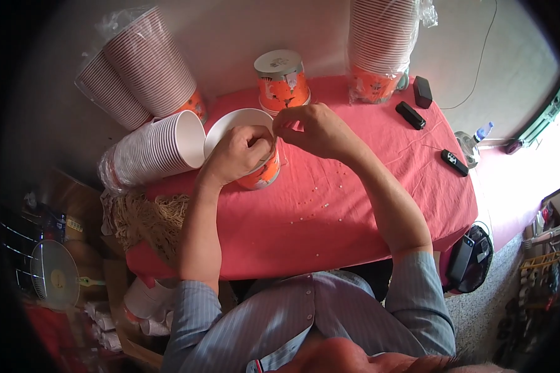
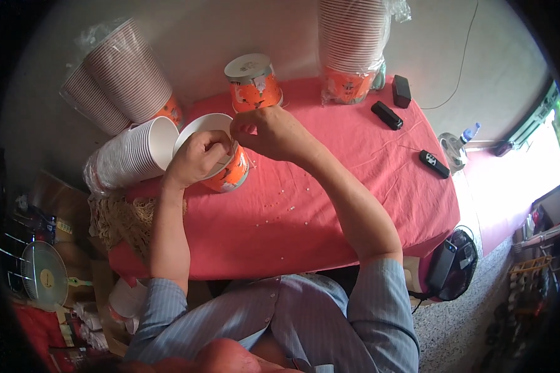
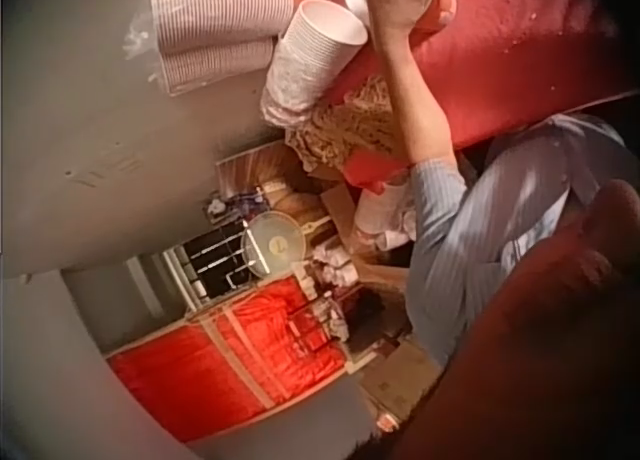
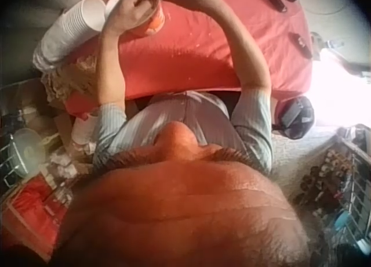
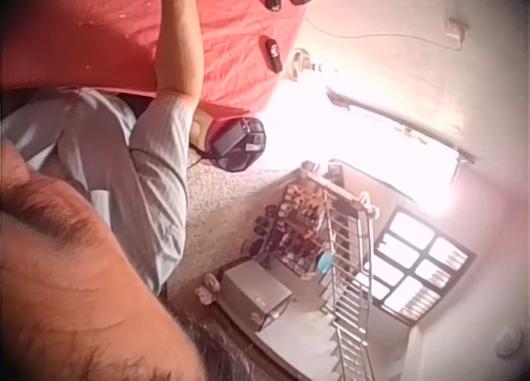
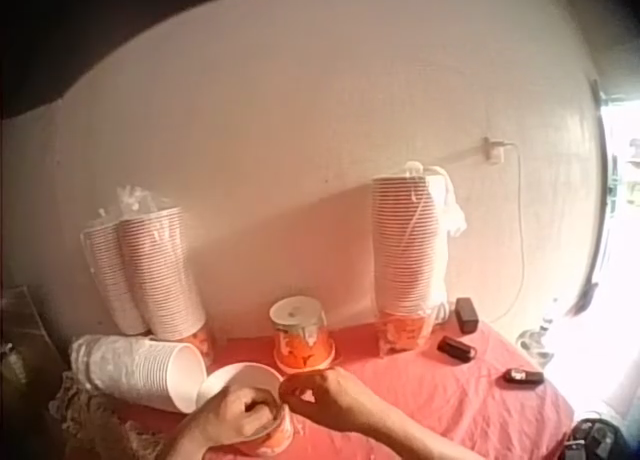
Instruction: Attaching elastic string handles to paper buckets by threading them through pre-punched holes.
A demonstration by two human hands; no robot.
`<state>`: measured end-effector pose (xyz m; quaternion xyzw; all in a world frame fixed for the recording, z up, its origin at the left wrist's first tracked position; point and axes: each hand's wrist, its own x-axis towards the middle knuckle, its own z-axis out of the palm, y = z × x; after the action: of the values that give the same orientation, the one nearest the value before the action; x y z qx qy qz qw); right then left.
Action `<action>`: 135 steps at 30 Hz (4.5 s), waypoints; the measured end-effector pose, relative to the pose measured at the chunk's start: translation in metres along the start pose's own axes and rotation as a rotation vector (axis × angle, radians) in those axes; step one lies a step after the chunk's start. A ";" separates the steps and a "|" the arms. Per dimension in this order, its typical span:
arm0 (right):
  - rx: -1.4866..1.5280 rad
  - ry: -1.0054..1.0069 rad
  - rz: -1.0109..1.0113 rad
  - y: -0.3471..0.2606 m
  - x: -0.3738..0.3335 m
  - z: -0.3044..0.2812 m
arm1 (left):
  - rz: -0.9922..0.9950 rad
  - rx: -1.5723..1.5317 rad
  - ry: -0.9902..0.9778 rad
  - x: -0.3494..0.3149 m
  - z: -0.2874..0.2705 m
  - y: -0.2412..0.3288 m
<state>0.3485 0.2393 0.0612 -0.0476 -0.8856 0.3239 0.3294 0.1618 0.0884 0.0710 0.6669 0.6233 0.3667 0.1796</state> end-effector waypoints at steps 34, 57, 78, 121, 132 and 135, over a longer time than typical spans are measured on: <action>0.007 0.003 0.070 -0.007 -0.001 -0.003 | -0.078 -0.106 0.052 0.005 0.003 -0.008; 0.112 -0.047 0.193 0.003 -0.001 0.002 | -0.192 -0.152 -0.046 0.001 -0.008 0.003; 0.070 -0.057 0.115 0.015 -0.003 0.008 | -0.146 -0.428 0.011 0.003 -0.003 -0.014; 0.353 -0.237 0.276 0.024 0.000 -0.003 | -0.097 -0.568 0.018 0.004 -0.008 -0.011; 0.089 -0.175 0.190 0.026 -0.001 -0.017 | -0.134 -0.488 0.044 0.005 -0.013 -0.014; 0.025 -0.155 0.166 0.027 -0.001 -0.018 | -0.129 -0.458 0.052 0.003 -0.017 -0.017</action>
<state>0.3568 0.2705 0.0550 -0.0915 -0.8974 0.3638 0.2324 0.1376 0.0908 0.0709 0.5577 0.5697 0.5034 0.3332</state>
